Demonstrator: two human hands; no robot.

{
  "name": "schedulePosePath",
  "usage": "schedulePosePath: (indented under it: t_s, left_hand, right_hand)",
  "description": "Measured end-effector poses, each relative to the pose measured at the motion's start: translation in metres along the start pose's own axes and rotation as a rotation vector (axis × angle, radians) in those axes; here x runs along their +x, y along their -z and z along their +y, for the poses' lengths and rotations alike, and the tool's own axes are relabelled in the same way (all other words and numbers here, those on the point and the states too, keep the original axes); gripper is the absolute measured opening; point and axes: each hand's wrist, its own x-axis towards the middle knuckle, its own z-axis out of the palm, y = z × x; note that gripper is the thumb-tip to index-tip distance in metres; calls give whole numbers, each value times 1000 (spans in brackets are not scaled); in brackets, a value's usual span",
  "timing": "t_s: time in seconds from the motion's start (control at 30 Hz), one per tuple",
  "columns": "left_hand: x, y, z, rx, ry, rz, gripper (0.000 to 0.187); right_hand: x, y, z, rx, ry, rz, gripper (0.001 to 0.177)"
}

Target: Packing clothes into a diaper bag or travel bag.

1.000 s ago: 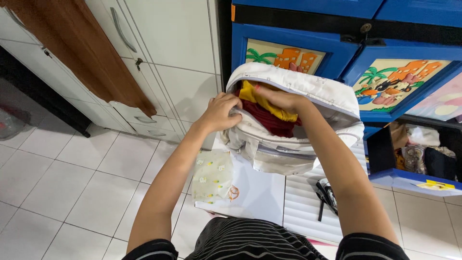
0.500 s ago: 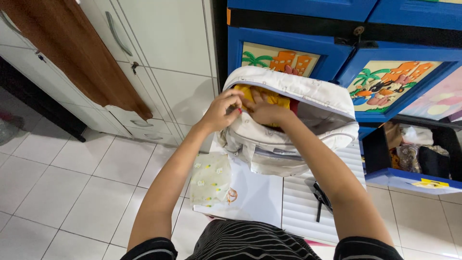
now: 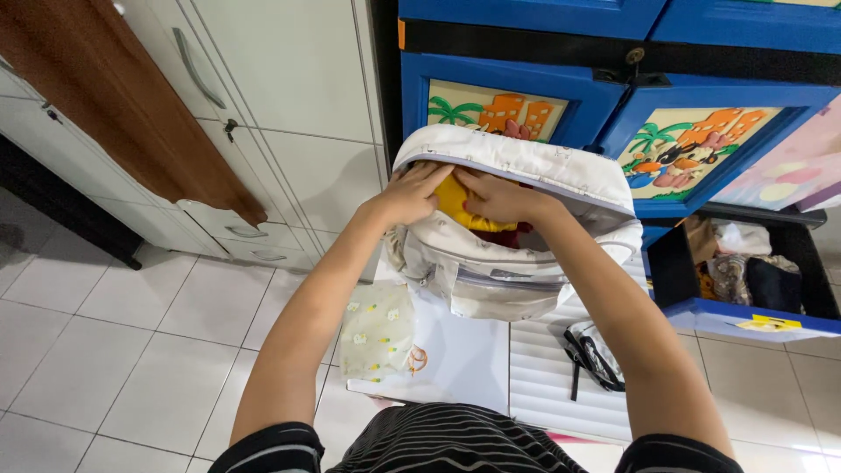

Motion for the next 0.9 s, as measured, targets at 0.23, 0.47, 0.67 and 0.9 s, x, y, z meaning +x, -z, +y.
schedulePosePath:
  t_s: [0.23,0.47,0.67,0.9]
  left_hand:
    - [12,-15,-18,44,20,-48,74]
    - [7,-16,-19,-21,-10,35,68]
    - [-5,-15,-14,-97,-143,267,57]
    - [-22,-14,-5,-96,-281,443,48]
  right_hand:
    - [2,-40,31,-89,-35,5,98]
    - [-14,-33,36,220,0,-49,89]
    - [-34,-15,29,417,-69,-16,68]
    - [-57,-3,18,576,-153,61,64]
